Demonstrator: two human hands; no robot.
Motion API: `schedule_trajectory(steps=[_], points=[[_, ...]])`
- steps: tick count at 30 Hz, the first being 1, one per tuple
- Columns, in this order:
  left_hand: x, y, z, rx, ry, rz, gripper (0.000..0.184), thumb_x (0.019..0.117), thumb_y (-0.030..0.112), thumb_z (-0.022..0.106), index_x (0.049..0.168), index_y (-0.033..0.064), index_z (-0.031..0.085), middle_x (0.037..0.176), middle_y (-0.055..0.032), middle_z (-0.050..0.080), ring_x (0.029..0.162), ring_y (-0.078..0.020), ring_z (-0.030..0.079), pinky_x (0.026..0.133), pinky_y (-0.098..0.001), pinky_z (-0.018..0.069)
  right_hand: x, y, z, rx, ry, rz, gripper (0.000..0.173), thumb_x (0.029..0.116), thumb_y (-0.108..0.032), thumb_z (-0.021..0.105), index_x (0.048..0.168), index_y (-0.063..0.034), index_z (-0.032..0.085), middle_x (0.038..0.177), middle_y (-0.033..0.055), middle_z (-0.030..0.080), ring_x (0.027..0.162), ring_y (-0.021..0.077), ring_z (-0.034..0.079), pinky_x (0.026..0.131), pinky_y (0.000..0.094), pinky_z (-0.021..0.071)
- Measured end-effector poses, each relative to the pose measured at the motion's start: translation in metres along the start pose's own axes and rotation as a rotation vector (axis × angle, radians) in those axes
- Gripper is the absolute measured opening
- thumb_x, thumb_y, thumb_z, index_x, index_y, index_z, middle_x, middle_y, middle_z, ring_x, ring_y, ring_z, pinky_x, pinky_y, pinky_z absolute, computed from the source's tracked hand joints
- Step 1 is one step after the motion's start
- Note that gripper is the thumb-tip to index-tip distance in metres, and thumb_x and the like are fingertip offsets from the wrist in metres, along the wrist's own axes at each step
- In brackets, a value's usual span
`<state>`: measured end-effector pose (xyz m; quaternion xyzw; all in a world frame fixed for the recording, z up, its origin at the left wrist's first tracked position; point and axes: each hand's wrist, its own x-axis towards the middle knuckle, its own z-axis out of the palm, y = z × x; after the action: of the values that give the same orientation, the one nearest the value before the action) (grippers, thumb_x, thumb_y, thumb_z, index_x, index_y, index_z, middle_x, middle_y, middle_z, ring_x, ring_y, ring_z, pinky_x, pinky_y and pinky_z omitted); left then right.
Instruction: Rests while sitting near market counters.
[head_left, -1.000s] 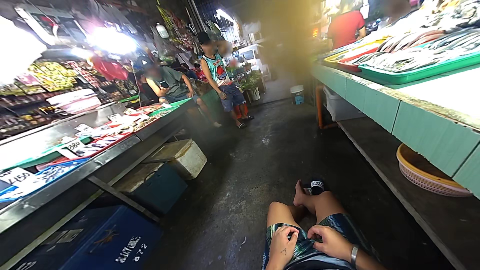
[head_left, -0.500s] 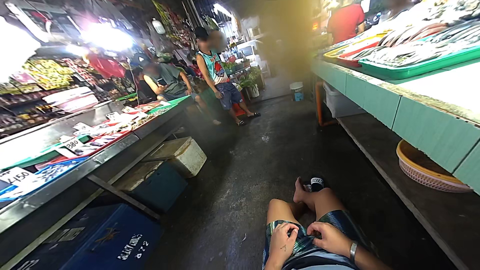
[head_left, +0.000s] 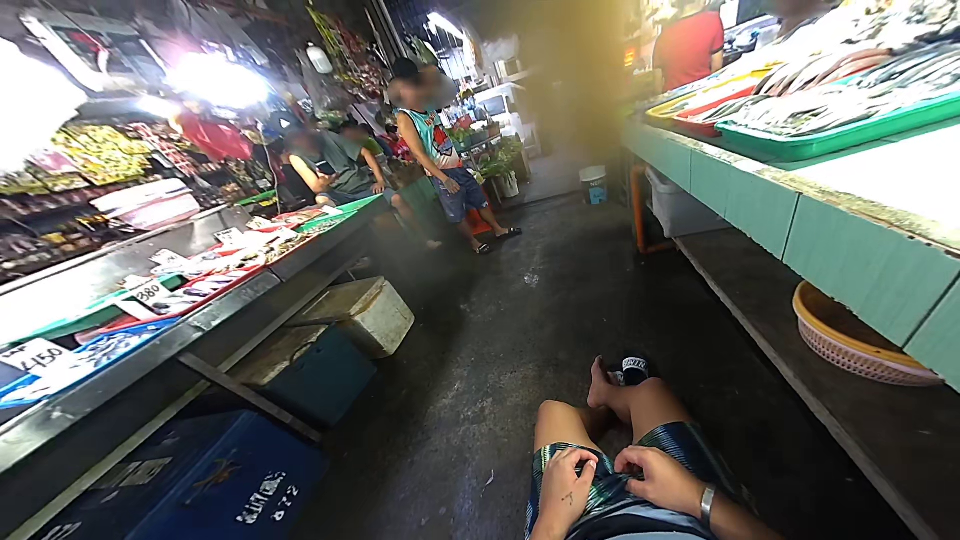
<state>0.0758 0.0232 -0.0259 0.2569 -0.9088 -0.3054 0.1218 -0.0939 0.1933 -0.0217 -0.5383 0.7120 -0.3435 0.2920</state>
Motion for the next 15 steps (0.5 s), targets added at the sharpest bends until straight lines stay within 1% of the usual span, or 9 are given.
schedule_trajectory(steps=[12,15], points=[[-0.0004,-0.0007,0.0010,-0.004,0.011,0.003,0.026,0.1006,0.037,0.055,0.105,0.0263,0.078,0.108,0.0121,0.073,0.110,-0.0034,0.063,0.104,-0.0345,0.0480,-0.0009,-0.0013,-0.0006,0.009,-0.004,0.010,0.027,0.0907,-0.022,0.070,0.115,-0.0108,0.072,0.112,0.0080,0.071,0.106,0.0198,0.067,0.098,0.0416,0.0538],[-0.0006,-0.0009,0.0009,0.007,0.008,0.001,0.026,0.1007,0.038,0.054,0.105,0.0270,0.078,0.108,0.0126,0.073,0.111,-0.0032,0.063,0.105,-0.0352,0.0473,-0.0007,0.0010,0.0010,0.009,0.010,-0.001,0.026,0.0898,-0.022,0.070,0.114,-0.0118,0.072,0.110,0.0068,0.071,0.104,0.0186,0.067,0.097,0.0405,0.0545]])
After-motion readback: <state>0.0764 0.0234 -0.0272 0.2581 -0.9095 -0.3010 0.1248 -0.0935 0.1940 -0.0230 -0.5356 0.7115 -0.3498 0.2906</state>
